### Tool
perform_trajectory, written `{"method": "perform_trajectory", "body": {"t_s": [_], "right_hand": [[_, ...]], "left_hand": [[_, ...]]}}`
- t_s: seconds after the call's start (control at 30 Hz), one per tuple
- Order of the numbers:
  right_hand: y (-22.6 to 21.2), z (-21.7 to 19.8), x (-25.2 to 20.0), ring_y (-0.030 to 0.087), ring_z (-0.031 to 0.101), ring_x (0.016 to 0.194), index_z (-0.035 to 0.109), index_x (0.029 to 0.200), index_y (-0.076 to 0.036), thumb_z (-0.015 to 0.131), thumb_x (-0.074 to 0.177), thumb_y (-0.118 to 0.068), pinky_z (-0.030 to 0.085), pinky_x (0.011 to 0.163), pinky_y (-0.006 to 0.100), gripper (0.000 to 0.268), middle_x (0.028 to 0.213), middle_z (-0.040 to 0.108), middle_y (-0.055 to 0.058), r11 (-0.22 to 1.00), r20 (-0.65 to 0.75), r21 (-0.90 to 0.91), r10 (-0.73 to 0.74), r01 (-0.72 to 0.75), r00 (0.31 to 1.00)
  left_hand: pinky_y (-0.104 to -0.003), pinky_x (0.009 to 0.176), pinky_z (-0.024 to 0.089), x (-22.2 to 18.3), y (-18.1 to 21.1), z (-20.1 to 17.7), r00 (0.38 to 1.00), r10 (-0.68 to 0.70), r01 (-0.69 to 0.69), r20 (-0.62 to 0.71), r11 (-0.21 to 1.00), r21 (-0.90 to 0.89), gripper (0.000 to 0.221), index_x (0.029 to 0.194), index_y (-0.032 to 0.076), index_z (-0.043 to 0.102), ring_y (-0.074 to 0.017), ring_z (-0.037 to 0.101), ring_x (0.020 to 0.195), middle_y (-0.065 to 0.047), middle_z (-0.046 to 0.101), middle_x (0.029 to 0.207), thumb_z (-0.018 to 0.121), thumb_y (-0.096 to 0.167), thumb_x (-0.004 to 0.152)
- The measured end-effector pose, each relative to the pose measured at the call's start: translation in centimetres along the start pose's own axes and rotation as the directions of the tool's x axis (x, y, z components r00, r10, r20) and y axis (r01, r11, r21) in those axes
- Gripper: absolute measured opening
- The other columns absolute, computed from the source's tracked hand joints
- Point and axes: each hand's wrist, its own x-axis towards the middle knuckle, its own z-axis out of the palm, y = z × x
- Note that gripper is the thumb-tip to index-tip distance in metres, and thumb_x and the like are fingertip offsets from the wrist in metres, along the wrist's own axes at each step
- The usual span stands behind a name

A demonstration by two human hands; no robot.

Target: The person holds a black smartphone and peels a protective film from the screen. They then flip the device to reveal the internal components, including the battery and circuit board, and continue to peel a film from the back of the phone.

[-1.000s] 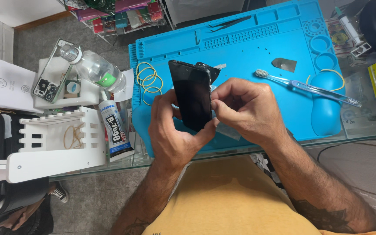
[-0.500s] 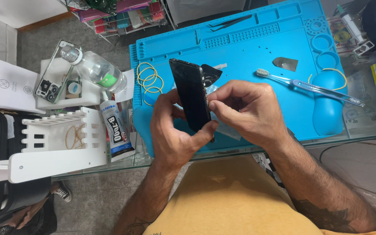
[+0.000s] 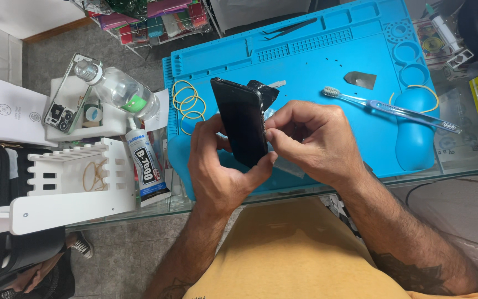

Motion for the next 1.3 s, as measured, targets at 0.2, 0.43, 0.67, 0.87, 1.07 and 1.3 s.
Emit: {"method": "perform_trajectory", "body": {"t_s": [0.2, 0.43, 0.67, 0.87, 1.07, 1.3], "right_hand": [[0.2, -0.1, 0.1, 0.003, 0.064, 0.071, 0.079, 0.098, -0.007, 0.077, 0.098, -0.004, 0.052, 0.060, 0.020, 0.004, 0.086, 0.077, 0.000, 1.000, 0.013, 0.024, 0.008, -0.008, 1.000], [0.0, -0.2, 0.1, 0.003, 0.062, 0.066, 0.078, 0.095, -0.010, 0.076, 0.096, -0.005, 0.052, 0.056, 0.020, 0.006, 0.078, 0.073, -0.002, 0.999, 0.033, -0.014, 0.031, -0.030, 0.999], [-0.2, -0.2, 0.1, 0.003, 0.063, 0.067, 0.079, 0.095, -0.010, 0.076, 0.096, -0.005, 0.053, 0.058, 0.021, 0.006, 0.081, 0.074, -0.002, 0.999, 0.028, -0.036, 0.029, -0.028, 0.999], [0.2, 0.2, -0.2, 0.009, 0.071, 0.080, 0.079, 0.102, -0.003, 0.080, 0.101, -0.011, 0.058, 0.067, 0.021, 0.008, 0.100, 0.083, 0.009, 0.990, 0.023, 0.141, -0.007, 0.004, 1.000], [-0.3, 0.5, -0.2, 0.011, 0.074, 0.082, 0.081, 0.101, -0.002, 0.085, 0.098, -0.009, 0.061, 0.067, 0.020, 0.010, 0.100, 0.084, 0.011, 0.990, 0.012, 0.141, 0.024, -0.026, 1.000], [-0.3, 0.7, -0.2, 0.009, 0.072, 0.076, 0.082, 0.103, -0.001, 0.086, 0.096, -0.008, 0.059, 0.064, 0.019, 0.010, 0.096, 0.084, 0.011, 0.989, -0.010, 0.128, 0.077, -0.075, 0.997]], "left_hand": [[-0.037, 0.077, 0.053, 0.0, 0.3, -0.1, 1.000, -0.008, 0.008, -0.001, 1.000, 0.015, 0.075, 0.128, 0.004, 0.064, -0.0223, 0.062, 0.087, -0.007, 0.066, 0.112, 0.097, 0.043, 0.073], [-0.038, 0.075, 0.053, 0.0, 0.1, 0.2, 0.999, 0.048, -0.047, -0.021, 0.998, 0.041, 0.071, 0.125, 0.003, 0.063, -0.0230, 0.060, 0.086, -0.007, 0.064, 0.107, 0.096, 0.041, 0.074], [-0.038, 0.075, 0.052, 0.0, 0.2, 0.1, 0.999, 0.028, -0.028, -0.016, 0.999, 0.034, 0.072, 0.125, 0.003, 0.063, -0.0231, 0.060, 0.086, -0.007, 0.063, 0.105, 0.096, 0.040, 0.073], [-0.030, 0.068, 0.058, 0.9, 0.9, -1.2, 0.954, -0.220, 0.257, 0.202, 0.949, -0.183, 0.066, 0.123, 0.014, 0.070, -0.0125, 0.071, 0.074, 0.001, 0.074, 0.107, 0.090, 0.038, 0.064], [-0.024, 0.068, 0.062, 0.9, 0.5, -1.2, 0.885, -0.314, 0.441, 0.344, 0.803, -0.400, 0.064, 0.124, 0.010, 0.072, -0.0105, 0.069, 0.076, 0.003, 0.073, 0.106, 0.089, 0.029, 0.065], [-0.024, 0.064, 0.059, 0.7, -0.5, -1.0, 0.879, -0.298, 0.450, 0.371, 0.776, -0.442, 0.069, 0.128, 0.007, 0.070, -0.0093, 0.063, 0.075, 0.000, 0.074, 0.102, 0.089, 0.032, 0.066]]}}
